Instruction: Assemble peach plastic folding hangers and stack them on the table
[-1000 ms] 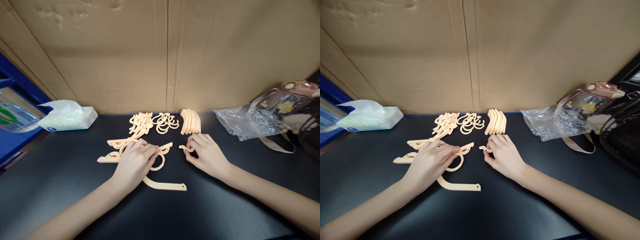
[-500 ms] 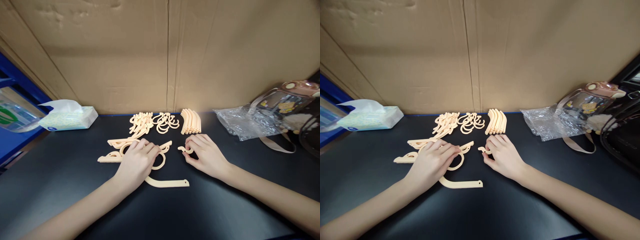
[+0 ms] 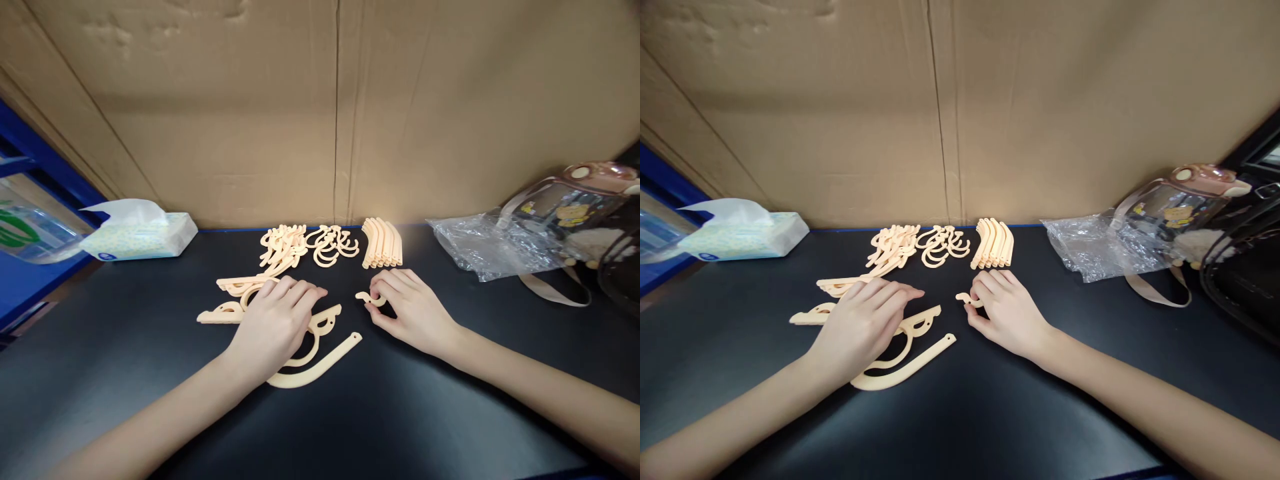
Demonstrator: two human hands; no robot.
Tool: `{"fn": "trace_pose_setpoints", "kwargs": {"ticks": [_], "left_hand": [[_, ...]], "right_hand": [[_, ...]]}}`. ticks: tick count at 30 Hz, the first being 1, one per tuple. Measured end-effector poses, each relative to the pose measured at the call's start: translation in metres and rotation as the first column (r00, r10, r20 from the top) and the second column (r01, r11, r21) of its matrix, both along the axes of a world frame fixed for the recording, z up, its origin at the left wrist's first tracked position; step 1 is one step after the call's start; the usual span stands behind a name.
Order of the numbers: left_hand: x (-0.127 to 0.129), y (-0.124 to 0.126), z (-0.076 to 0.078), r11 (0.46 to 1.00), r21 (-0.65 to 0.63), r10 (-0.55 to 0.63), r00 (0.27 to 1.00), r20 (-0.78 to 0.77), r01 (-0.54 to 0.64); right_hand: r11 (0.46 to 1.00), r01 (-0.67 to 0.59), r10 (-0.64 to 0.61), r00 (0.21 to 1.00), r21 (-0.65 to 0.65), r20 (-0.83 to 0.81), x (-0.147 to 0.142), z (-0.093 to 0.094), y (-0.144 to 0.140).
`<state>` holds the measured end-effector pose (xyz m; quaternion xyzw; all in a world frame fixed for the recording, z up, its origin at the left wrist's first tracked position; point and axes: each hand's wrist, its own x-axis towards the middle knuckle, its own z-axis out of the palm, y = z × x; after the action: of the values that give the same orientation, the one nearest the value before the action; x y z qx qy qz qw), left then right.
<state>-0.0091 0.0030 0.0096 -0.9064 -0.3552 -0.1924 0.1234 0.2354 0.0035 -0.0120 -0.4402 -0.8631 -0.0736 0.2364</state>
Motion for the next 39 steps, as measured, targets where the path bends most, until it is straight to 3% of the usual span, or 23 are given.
{"fn": "trace_pose_setpoints", "kwargs": {"ticks": [4,8,14,18,23,32,39], "left_hand": [[0.007,-0.011,0.004,0.99,-0.096,-0.099,0.993,0.059,0.104],[0.012,-0.019,-0.001,0.962,-0.197,-0.186,0.982,0.037,0.19],[0.011,-0.018,-0.008,0.932,-0.321,-0.165,0.986,0.027,0.165],[0.012,-0.018,-0.009,0.925,-0.35,-0.13,0.989,0.067,0.145],[0.013,-0.018,-0.011,0.901,-0.397,-0.114,0.977,0.179,0.177],[0.015,-0.018,-0.011,0.903,-0.38,-0.123,0.969,0.215,0.199],[0.016,-0.017,-0.014,0.946,-0.272,-0.153,0.983,0.103,0.176]], "right_hand": [[1.0,-0.016,0.016,1.0,0.009,-0.025,-0.001,0.001,-0.002],[0.992,-0.111,0.108,0.993,-0.065,-0.047,0.0,0.004,-0.004],[0.951,-0.281,0.284,0.959,-0.129,0.007,-0.001,0.006,-0.006],[0.96,-0.244,0.248,0.969,-0.139,0.014,-0.001,0.007,-0.007],[0.939,-0.157,0.15,0.988,-0.307,-0.046,0.0,0.007,-0.01],[0.893,-0.14,0.141,0.99,-0.427,-0.03,-0.006,0.011,-0.018],[0.879,-0.187,0.179,0.982,-0.438,-0.062,-0.006,0.01,-0.02]]}}
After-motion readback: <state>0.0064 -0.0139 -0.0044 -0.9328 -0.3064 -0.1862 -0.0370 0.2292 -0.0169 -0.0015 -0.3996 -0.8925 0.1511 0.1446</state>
